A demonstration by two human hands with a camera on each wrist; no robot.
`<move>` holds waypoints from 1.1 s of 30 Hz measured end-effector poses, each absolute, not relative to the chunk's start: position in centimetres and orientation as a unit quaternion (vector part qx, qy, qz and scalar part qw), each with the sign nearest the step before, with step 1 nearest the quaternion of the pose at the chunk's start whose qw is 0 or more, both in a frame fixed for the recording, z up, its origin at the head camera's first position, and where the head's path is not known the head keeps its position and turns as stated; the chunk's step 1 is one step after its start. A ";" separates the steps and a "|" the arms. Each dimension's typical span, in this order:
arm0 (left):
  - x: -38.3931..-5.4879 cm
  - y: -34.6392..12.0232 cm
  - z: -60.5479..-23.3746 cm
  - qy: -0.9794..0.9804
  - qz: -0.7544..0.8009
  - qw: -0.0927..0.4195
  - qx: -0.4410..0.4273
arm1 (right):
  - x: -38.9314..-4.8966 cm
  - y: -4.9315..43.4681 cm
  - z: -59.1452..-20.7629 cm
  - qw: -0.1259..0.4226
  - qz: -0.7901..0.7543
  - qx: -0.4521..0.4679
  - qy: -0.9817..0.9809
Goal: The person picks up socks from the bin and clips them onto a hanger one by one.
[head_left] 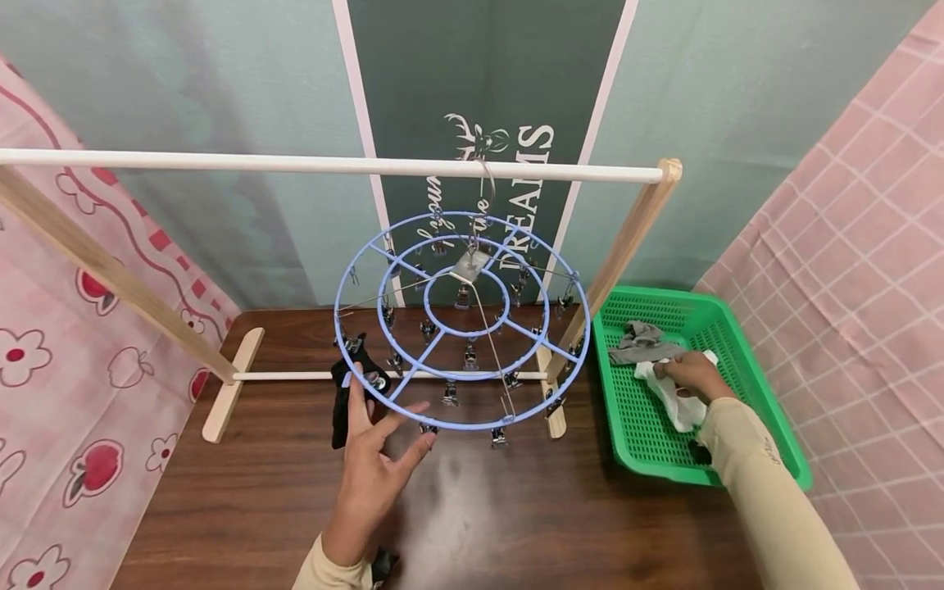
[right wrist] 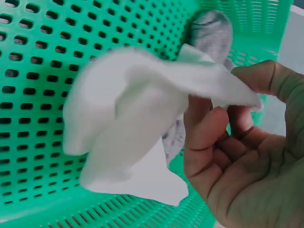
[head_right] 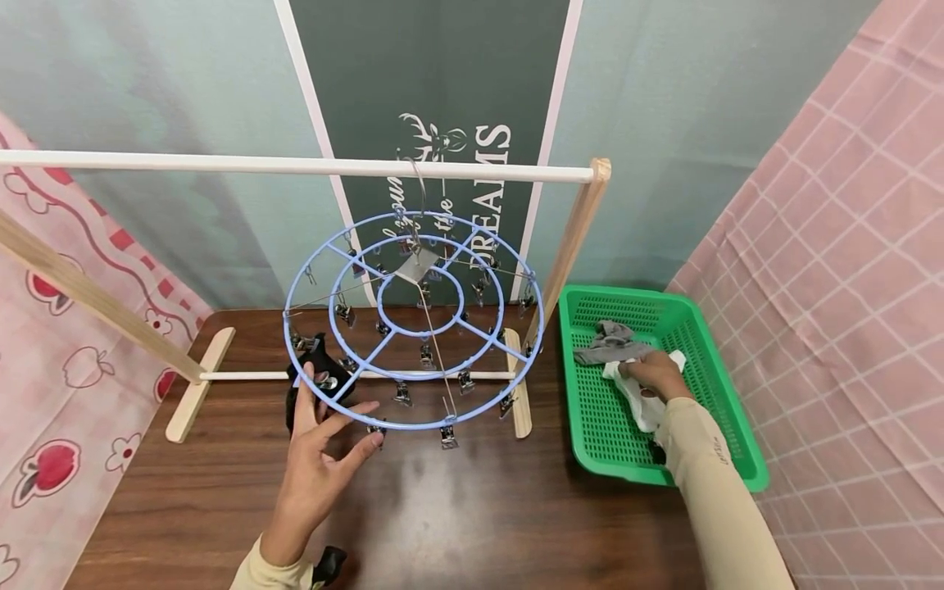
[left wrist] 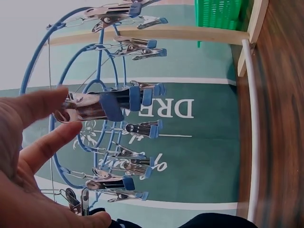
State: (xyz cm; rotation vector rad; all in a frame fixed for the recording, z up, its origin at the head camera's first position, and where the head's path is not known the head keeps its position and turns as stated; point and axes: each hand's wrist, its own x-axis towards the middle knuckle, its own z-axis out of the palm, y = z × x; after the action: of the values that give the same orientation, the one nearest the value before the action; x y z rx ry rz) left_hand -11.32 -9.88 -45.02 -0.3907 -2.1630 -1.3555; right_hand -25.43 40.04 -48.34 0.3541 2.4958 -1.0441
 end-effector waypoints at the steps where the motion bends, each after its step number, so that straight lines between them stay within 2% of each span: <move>1: -11.3 -9.9 -45.0 -0.802 -0.507 0.278 -0.146 | -25.3 40.0 -48.0 0.201 -0.374 0.114 0.898; 15: -11.3 -10.4 -44.9 -0.780 -0.552 0.258 -0.144 | -22.6 37.6 -44.4 0.102 -0.424 0.013 0.900; 21: -11.2 -10.6 -44.8 -0.777 -0.549 0.270 -0.151 | -22.1 36.2 -42.8 0.058 -0.432 0.016 0.900; 30: -10.9 -10.9 -44.7 -0.769 -0.562 0.281 -0.119 | -21.4 35.0 -41.7 0.095 -0.432 0.029 0.896; 33: -10.9 -10.8 -44.7 -0.747 -0.580 0.300 -0.128 | -21.2 34.9 -41.6 0.094 -0.438 0.045 0.893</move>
State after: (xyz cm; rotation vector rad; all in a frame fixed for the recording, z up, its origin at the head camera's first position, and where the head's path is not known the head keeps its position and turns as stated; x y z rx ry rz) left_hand -10.94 -10.84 -44.71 -0.3395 -1.9822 -1.5399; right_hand -21.23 34.94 -41.57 0.1330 2.6485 -1.3009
